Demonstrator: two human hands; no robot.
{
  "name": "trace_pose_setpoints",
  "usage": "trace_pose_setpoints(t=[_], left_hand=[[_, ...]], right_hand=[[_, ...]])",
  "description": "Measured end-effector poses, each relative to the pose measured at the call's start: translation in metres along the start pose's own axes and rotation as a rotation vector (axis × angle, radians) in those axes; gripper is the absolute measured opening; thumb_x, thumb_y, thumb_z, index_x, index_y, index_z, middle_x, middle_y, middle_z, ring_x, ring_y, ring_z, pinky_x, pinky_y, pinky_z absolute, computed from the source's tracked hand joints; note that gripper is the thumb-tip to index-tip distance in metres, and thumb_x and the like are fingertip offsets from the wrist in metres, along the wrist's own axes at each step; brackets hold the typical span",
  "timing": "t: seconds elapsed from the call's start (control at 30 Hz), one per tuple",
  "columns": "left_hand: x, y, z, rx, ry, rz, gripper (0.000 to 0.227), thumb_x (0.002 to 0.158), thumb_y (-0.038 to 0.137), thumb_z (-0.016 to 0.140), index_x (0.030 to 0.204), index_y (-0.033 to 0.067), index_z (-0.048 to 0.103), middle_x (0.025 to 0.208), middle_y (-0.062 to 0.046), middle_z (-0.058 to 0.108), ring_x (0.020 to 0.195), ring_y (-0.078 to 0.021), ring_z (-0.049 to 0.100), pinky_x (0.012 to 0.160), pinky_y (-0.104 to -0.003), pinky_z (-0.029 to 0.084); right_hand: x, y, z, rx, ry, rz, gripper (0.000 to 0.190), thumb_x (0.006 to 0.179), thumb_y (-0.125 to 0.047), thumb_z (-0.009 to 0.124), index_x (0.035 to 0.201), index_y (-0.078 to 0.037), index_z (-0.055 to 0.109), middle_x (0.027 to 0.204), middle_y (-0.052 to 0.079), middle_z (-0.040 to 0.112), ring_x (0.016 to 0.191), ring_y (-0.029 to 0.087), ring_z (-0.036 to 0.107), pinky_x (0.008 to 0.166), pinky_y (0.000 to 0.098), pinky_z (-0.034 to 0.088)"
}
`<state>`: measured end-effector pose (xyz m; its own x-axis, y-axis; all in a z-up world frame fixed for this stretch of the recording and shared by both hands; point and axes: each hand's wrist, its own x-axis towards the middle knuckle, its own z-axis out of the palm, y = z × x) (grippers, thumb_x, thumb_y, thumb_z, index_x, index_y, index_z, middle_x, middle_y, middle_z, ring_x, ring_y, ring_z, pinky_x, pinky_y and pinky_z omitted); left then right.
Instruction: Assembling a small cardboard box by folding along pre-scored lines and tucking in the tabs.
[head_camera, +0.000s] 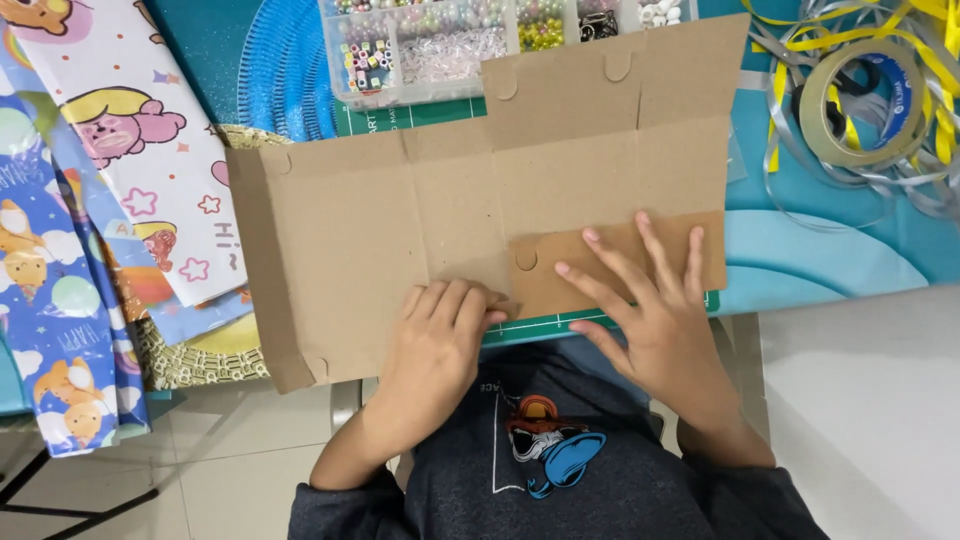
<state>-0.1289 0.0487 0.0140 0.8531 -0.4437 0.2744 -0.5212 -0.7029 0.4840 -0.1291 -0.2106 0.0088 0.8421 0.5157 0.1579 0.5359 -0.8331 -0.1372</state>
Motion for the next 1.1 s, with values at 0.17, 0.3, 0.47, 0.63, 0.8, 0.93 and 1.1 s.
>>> trace_pose_setpoints(t=[0.17,0.3,0.47,0.63,0.8,0.93,1.1], left_hand=[[0.005,0.008,0.015,-0.066,0.057,0.009,0.015,0.109,0.018,0.053,0.108,0.0067,0.063,0.090,-0.005,0.060,0.079,-0.0242,0.052,0.073,-0.038,0.039],[0.007,0.014,0.014,-0.182,-0.007,-0.098,0.016,0.105,0.009,0.058,0.120,0.0065,0.058,0.116,-0.009,0.059,0.097,-0.0250,0.057,0.083,-0.037,0.045],[0.000,0.018,0.017,0.175,0.079,-0.055,0.011,0.103,0.020,0.059,0.113,0.0208,0.062,0.119,0.001,0.061,0.114,-0.0201,0.055,0.097,-0.039,0.033],[-0.014,0.027,0.023,0.618,0.156,0.198,0.032,0.109,0.008,0.047,0.136,0.0043,0.063,0.125,-0.011,0.071,0.115,-0.0225,0.070,0.100,-0.034,0.059],[-0.016,0.027,0.034,0.813,0.098,0.291,0.056,0.119,0.048,0.048,0.149,0.0015,0.053,0.149,-0.017,0.054,0.137,-0.0281,0.057,0.115,-0.040,0.048],[-0.019,0.029,0.029,0.812,0.025,0.251,0.059,0.120,0.047,0.046,0.154,-0.0010,0.045,0.156,-0.018,0.048,0.144,-0.0313,0.049,0.121,-0.042,0.041],[-0.025,0.021,0.018,0.754,0.026,0.222,0.055,0.118,0.041,0.045,0.153,-0.0015,0.046,0.156,-0.016,0.050,0.144,-0.0278,0.050,0.122,-0.040,0.039]], right_hand=[[-0.011,0.004,0.003,-0.015,-0.036,0.096,0.053,0.102,-0.054,0.050,0.152,-0.037,0.049,0.164,0.000,0.045,0.157,0.045,0.030,0.117,0.0817,0.017],[-0.009,0.000,0.005,0.059,0.048,0.145,0.037,0.105,-0.038,0.057,0.142,-0.034,0.059,0.158,0.001,0.051,0.156,0.047,0.033,0.121,0.0781,0.010],[-0.001,-0.007,0.000,0.116,0.030,0.147,0.033,0.107,-0.024,0.055,0.137,-0.035,0.062,0.161,0.001,0.047,0.157,0.050,0.027,0.118,0.0820,0.002],[0.002,-0.007,-0.002,0.026,-0.054,0.129,0.044,0.109,-0.039,0.046,0.153,-0.045,0.048,0.170,0.000,0.034,0.160,0.048,0.017,0.114,0.0840,0.002],[0.004,-0.004,-0.003,-0.005,-0.100,0.073,0.049,0.109,-0.044,0.040,0.158,-0.045,0.039,0.173,0.003,0.026,0.159,0.049,0.011,0.112,0.0855,0.001],[0.007,-0.004,-0.010,0.027,-0.122,0.059,0.050,0.108,-0.040,0.041,0.159,-0.044,0.039,0.174,0.003,0.024,0.160,0.049,0.007,0.111,0.0856,0.000],[0.005,-0.002,-0.006,-0.016,-0.091,0.037,0.051,0.107,-0.039,0.044,0.158,-0.044,0.040,0.173,0.003,0.026,0.159,0.050,0.014,0.114,0.0837,0.005]])
